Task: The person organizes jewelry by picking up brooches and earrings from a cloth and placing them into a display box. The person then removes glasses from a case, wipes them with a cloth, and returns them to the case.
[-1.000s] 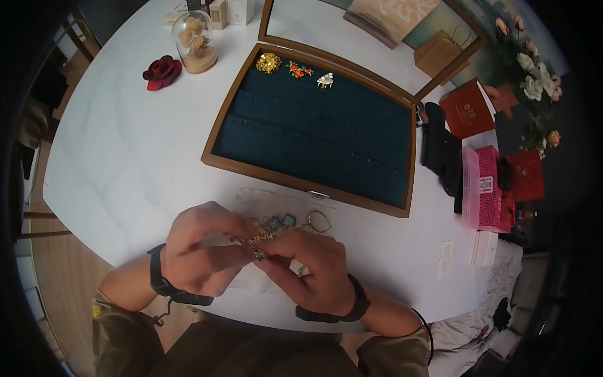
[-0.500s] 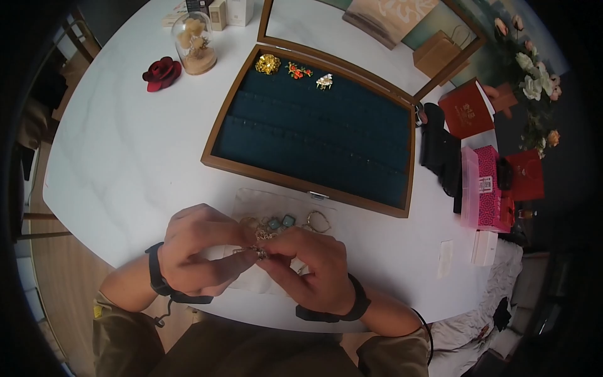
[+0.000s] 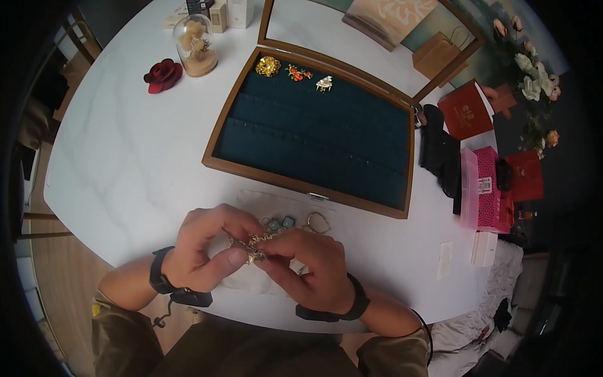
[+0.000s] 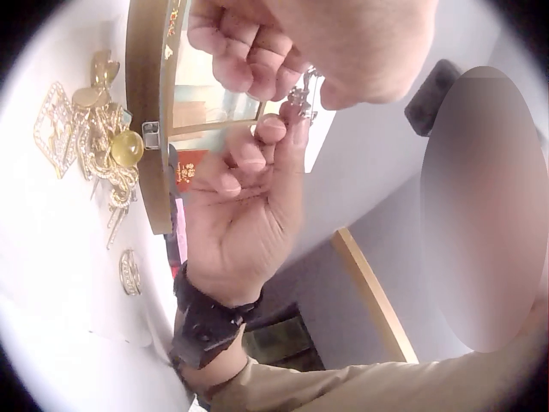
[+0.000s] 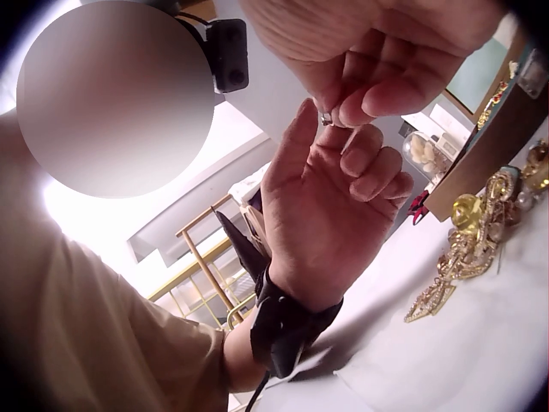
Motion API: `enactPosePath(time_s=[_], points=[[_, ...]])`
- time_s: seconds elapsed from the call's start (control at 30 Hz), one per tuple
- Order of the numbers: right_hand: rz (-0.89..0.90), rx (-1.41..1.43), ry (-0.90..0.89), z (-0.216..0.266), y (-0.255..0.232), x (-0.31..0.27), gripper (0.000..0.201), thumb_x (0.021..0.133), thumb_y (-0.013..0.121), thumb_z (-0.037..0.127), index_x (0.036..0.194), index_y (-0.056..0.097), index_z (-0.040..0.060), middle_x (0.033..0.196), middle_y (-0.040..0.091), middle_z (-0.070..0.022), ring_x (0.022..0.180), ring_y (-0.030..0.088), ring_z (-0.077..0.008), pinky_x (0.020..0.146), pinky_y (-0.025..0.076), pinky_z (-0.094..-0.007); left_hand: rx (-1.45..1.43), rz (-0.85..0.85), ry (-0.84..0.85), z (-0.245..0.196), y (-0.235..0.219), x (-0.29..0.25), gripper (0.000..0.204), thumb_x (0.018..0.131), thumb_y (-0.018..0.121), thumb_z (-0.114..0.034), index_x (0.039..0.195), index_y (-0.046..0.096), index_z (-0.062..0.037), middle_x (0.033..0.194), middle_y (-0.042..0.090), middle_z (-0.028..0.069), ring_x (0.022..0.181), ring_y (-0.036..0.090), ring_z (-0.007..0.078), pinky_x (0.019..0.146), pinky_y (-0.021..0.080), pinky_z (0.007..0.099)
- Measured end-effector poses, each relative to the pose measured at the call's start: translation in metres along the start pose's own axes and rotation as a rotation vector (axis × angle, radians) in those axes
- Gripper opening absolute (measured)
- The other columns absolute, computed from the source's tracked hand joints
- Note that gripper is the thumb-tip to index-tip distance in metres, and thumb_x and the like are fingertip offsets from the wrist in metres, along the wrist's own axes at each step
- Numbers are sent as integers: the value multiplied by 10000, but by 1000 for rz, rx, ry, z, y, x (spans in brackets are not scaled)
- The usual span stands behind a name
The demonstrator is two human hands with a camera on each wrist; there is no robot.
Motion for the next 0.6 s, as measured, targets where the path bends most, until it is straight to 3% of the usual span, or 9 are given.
enactPosePath(time_s=[0.43,0.6], points=[[22,-34,-3,-1,1,0,155,887,781,17,1030,724,21,843,735,-82,676,710,-154,621,539,-265,-114,-58,-56,2,0,0,133,914,688,35,1040,665,-1,840,718,84,676,690,137,640,523,255],[38,51,93,-7,3,-1,146,885,761,4,1018,703,18,837,722,-66,684,713,-141,632,545,-262,-128,-62,-77,4,-1,-2,117,907,689,51,987,626,-7,757,690,68,651,685,132,626,511,255]])
Point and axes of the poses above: each hand's wrist, its own x-axis towards the middle knuckle, its own y-axis out of the palm, z = x × y, the point moved 7 cm from there along x, towards the middle knuckle
